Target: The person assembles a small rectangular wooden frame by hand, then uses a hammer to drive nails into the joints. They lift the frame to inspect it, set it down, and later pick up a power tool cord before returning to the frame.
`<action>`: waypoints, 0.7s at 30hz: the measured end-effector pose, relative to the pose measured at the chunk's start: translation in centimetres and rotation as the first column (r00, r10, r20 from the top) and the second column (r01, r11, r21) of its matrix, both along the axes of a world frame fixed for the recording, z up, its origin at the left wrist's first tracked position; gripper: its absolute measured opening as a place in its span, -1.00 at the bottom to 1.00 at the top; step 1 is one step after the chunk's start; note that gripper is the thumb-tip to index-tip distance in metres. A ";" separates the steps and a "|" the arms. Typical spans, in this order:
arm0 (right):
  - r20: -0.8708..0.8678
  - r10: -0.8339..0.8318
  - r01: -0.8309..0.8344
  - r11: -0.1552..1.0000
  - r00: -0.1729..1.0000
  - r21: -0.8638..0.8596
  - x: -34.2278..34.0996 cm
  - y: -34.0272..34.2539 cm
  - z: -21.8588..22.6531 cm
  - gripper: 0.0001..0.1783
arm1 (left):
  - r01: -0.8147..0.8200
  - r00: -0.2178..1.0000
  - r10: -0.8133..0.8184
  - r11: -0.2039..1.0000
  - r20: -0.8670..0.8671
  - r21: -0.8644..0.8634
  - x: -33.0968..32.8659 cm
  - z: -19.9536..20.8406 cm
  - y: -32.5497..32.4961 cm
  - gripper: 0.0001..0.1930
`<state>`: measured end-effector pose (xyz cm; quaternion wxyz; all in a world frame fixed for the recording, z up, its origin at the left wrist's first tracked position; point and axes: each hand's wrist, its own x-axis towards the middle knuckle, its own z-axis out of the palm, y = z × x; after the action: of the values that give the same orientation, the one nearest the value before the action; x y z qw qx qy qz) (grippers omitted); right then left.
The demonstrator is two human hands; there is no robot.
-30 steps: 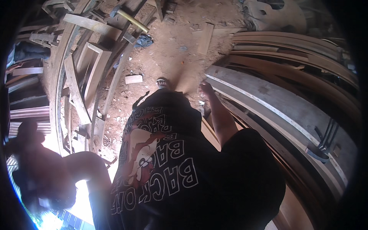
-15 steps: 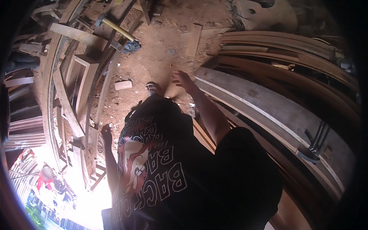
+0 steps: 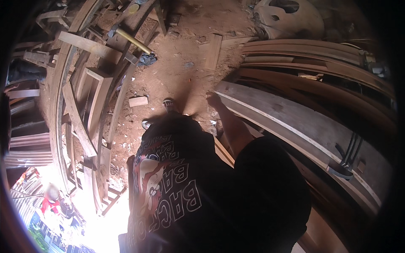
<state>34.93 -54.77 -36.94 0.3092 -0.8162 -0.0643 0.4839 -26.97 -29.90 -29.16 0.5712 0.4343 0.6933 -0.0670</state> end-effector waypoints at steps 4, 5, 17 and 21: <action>-0.212 -0.078 0.019 0.964 0.974 -0.266 -1.7 -6.5 -2.6 -0.57 | 0.021 1.000 -0.023 0.998 0.022 0.066 3.6 2.4 3.1 -0.61; -0.201 -0.110 0.048 0.956 0.973 -0.291 -2.1 -7.3 -2.4 -0.58 | 0.012 1.000 -0.014 0.998 0.022 0.059 4.2 2.8 3.8 -0.61; -0.135 -0.191 0.189 0.981 0.972 -0.031 -5.5 1.0 3.9 -0.46 | 0.012 0.995 -0.027 0.989 0.097 0.148 1.9 3.1 5.6 -0.73; -0.258 -0.365 0.383 0.923 0.895 0.022 -6.6 7.2 9.8 -0.44 | -0.034 0.999 0.035 0.983 -0.004 0.179 0.0 3.6 5.8 -0.51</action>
<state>28.29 -47.54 -27.15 0.4313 -0.7343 0.1156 0.5114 -26.97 -24.15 -25.59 0.5285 0.4713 0.7061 0.0039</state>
